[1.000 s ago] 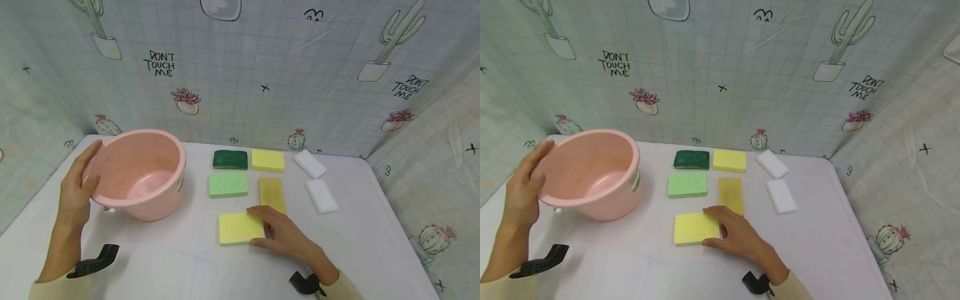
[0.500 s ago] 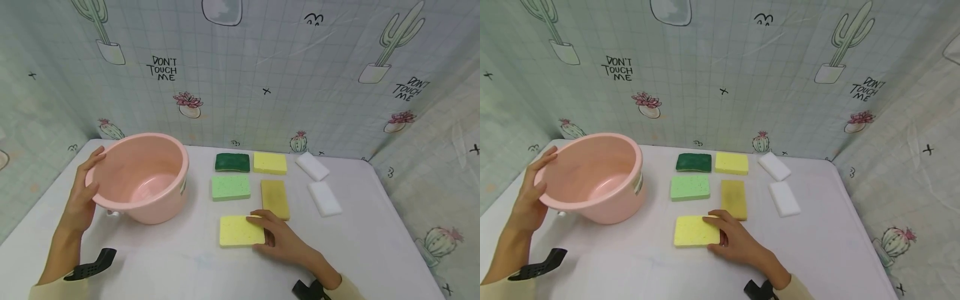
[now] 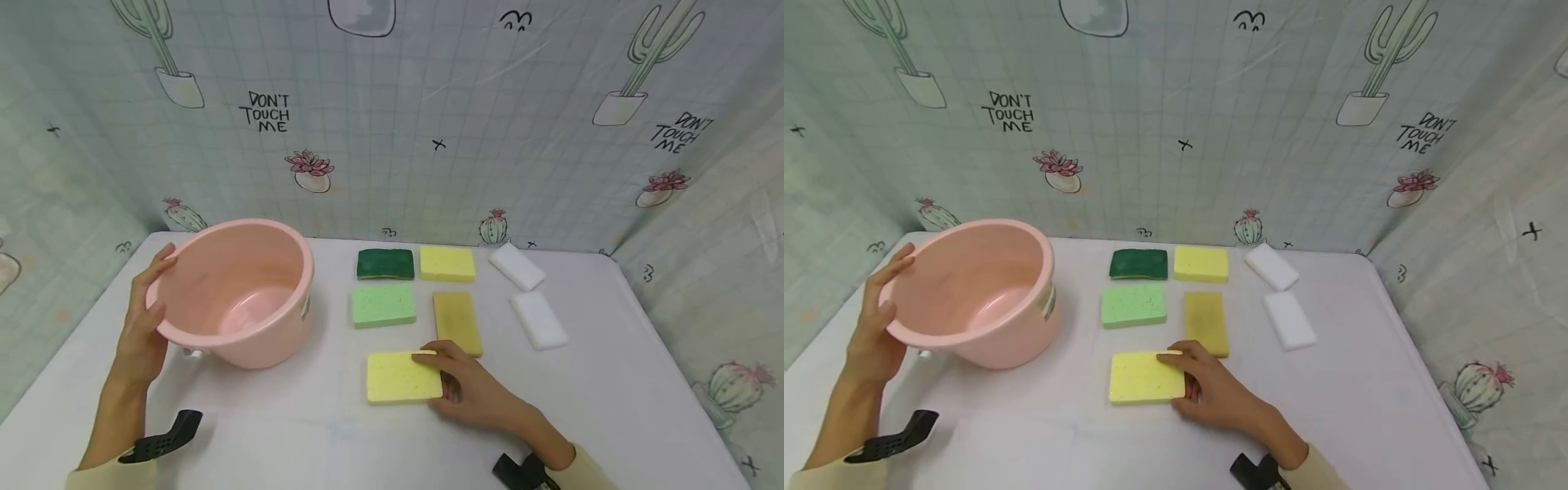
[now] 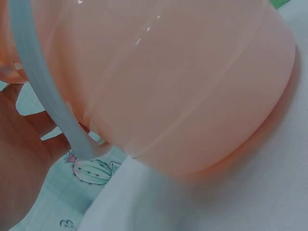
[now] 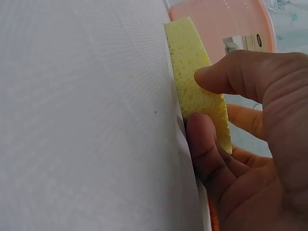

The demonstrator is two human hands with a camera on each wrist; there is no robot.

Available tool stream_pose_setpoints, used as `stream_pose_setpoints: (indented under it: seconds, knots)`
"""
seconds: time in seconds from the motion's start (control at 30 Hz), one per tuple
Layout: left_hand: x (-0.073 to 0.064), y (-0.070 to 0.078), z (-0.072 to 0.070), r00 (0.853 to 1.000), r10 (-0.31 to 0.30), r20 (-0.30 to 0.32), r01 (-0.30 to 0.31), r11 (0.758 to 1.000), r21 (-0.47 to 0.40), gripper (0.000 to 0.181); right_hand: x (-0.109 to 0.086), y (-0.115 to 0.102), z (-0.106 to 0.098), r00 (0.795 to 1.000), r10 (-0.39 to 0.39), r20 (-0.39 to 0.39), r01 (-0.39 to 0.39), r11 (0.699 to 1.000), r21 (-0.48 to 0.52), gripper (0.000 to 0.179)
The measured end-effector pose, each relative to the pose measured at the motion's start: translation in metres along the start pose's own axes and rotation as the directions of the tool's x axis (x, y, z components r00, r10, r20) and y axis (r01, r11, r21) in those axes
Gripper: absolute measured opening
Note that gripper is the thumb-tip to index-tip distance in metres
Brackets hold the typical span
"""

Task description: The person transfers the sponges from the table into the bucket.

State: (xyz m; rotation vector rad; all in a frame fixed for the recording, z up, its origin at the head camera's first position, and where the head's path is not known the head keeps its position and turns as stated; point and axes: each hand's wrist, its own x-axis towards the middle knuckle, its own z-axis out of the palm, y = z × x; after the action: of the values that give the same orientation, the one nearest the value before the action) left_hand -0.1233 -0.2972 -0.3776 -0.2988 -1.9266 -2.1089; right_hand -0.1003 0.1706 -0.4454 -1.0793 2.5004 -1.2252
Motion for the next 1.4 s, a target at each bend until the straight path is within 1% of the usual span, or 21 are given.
stream_pose_setpoints:
  seconds: [0.17, 0.27, 0.37, 0.53, 0.77, 0.87, 1.0, 1.07, 1.27, 1.4]
  knots:
    - [-0.0001, 0.0006, 0.0007, 1.000, -0.015, 0.005, 0.015, 1.000, 0.007, 0.059, -0.0001, -0.0006, -0.0001, 1.000, 0.001, -0.019, 0.000, 0.999, 0.042, 0.061]
    - [0.0002, 0.0019, 0.0004, 1.000, -0.015, 0.010, 0.015, 1.000, 0.014, 0.059, 0.0006, -0.0008, 0.0007, 0.999, -0.025, -0.044, 0.027, 0.999, 0.041, 0.060]
    - [0.0003, 0.0011, 0.0002, 1.000, -0.018, 0.008, 0.017, 1.000, 0.014, 0.059, 0.0007, -0.0009, 0.0007, 0.996, -0.053, -0.071, 0.054, 0.998, 0.016, 0.060]
    - [-0.0026, 0.0007, -0.0003, 1.000, -0.024, 0.016, 0.024, 1.000, 0.018, 0.059, -0.0008, -0.0017, 0.0037, 0.991, -0.089, -0.099, 0.092, 0.995, 0.027, 0.058]
    - [-0.0019, 0.0024, 0.0012, 1.000, 0.003, 0.023, -0.004, 1.000, 0.020, 0.059, 0.0003, -0.0031, 0.0060, 0.989, -0.086, -0.118, 0.089, 0.996, 0.021, 0.059]
    - [-0.0010, 0.0014, 0.0007, 0.999, 0.015, 0.036, -0.015, 1.000, 0.018, 0.059, 0.0010, -0.0039, 0.0064, 0.988, -0.089, -0.125, 0.092, 0.995, 0.022, 0.059]
    - [-0.0010, -0.0003, -0.0019, 0.998, 0.032, 0.051, -0.033, 0.999, 0.019, 0.058, 0.0027, -0.0053, 0.0065, 0.985, -0.108, -0.132, 0.115, 0.992, 0.047, 0.058]
    - [-0.0015, -0.0010, -0.0026, 0.998, 0.036, 0.045, -0.037, 0.999, 0.021, 0.058, 0.0035, -0.0063, 0.0066, 0.985, -0.114, -0.131, 0.122, 0.991, 0.057, 0.058]
    - [-0.0014, -0.0017, -0.0004, 0.998, 0.029, 0.051, -0.030, 0.999, 0.018, 0.059, 0.0018, -0.0083, 0.0070, 0.986, -0.104, -0.129, 0.109, 0.993, 0.036, 0.060]
    - [-0.0017, 0.0016, 0.0004, 0.998, 0.021, 0.054, -0.023, 0.999, 0.028, 0.059, 0.0027, -0.0094, 0.0088, 0.982, -0.128, -0.138, 0.133, 0.991, 0.029, 0.060]
